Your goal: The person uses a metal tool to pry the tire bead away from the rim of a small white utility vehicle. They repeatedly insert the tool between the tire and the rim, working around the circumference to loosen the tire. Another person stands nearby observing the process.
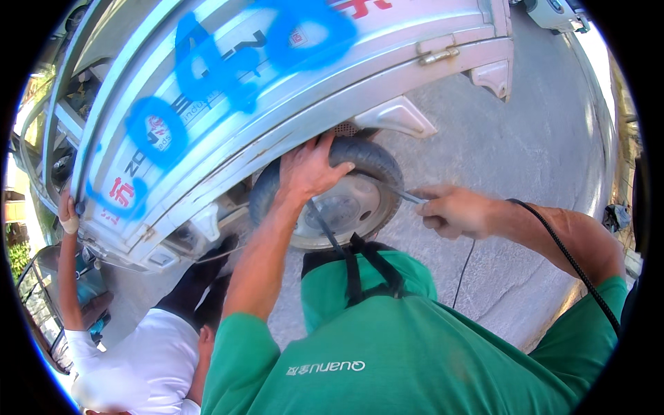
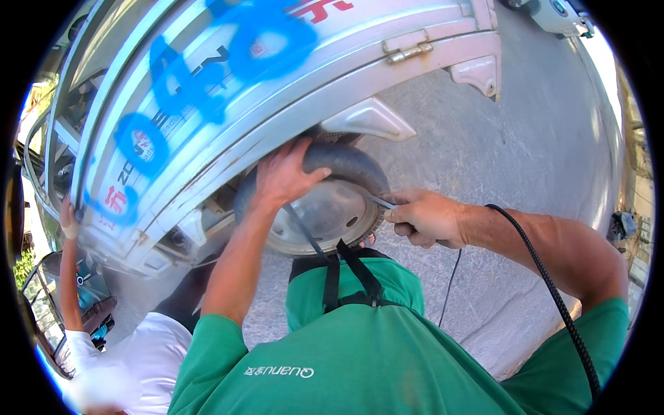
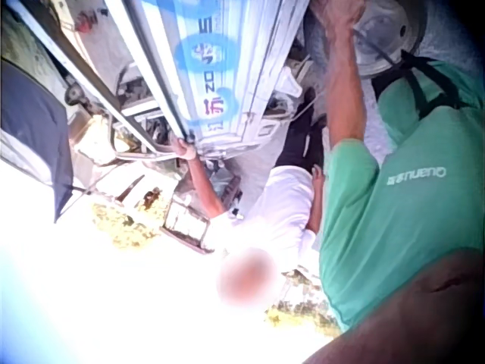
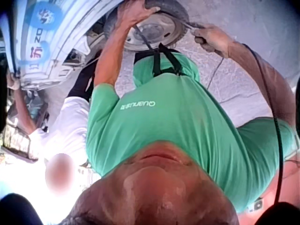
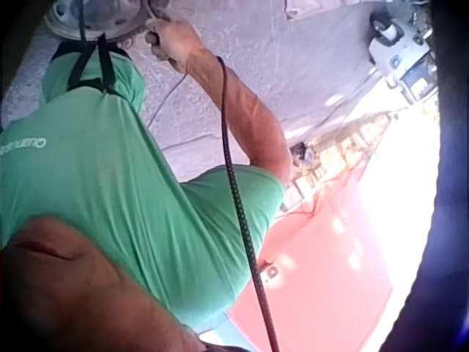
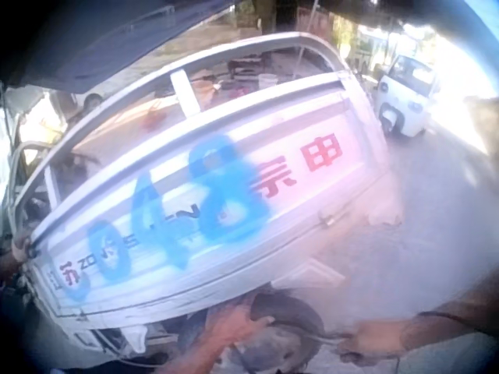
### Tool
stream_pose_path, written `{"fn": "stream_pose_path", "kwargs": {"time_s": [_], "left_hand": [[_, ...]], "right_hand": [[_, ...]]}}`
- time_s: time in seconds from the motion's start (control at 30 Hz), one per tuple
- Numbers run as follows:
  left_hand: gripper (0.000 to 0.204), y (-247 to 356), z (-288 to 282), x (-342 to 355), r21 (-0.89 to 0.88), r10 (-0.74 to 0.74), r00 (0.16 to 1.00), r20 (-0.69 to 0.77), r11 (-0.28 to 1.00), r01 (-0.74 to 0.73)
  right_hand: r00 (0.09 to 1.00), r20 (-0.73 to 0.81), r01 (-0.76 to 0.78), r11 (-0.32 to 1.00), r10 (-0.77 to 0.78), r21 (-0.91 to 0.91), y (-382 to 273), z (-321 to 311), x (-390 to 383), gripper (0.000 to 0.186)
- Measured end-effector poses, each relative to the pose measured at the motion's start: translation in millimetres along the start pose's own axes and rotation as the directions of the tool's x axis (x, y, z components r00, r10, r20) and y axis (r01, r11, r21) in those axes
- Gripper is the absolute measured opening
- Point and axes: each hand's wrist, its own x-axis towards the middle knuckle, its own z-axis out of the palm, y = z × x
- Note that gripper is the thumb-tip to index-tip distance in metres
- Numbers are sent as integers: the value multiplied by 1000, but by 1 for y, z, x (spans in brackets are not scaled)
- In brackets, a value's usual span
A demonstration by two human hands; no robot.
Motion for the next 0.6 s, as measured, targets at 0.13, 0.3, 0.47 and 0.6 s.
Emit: {"fn": "stream_pose_path", "kwargs": {"time_s": [0.13, 0.3, 0.47, 0.6], "left_hand": [[79, -10, 5, 13, 0, -2, 1000, 14, 1000, 2], [82, -12, 6, 24, -12, -45, 995, 84, 999, 47], [82, -7, 4, 25, -25, -22, 996, 92, 999, 24], [79, 1, 2, 5, -19, -22, 999, 37, 1000, 23]], "right_hand": [[999, -31, 12, 997, -14, -72, -12, -9, 13, 61], [998, -19, -59, 966, 56, -252, -52, -26, 23, 61], [997, -36, -73, 955, 65, -287, -50, -24, 30, 62], [987, -133, 43, 944, -91, -328, -9, 18, 9, 59]]}}
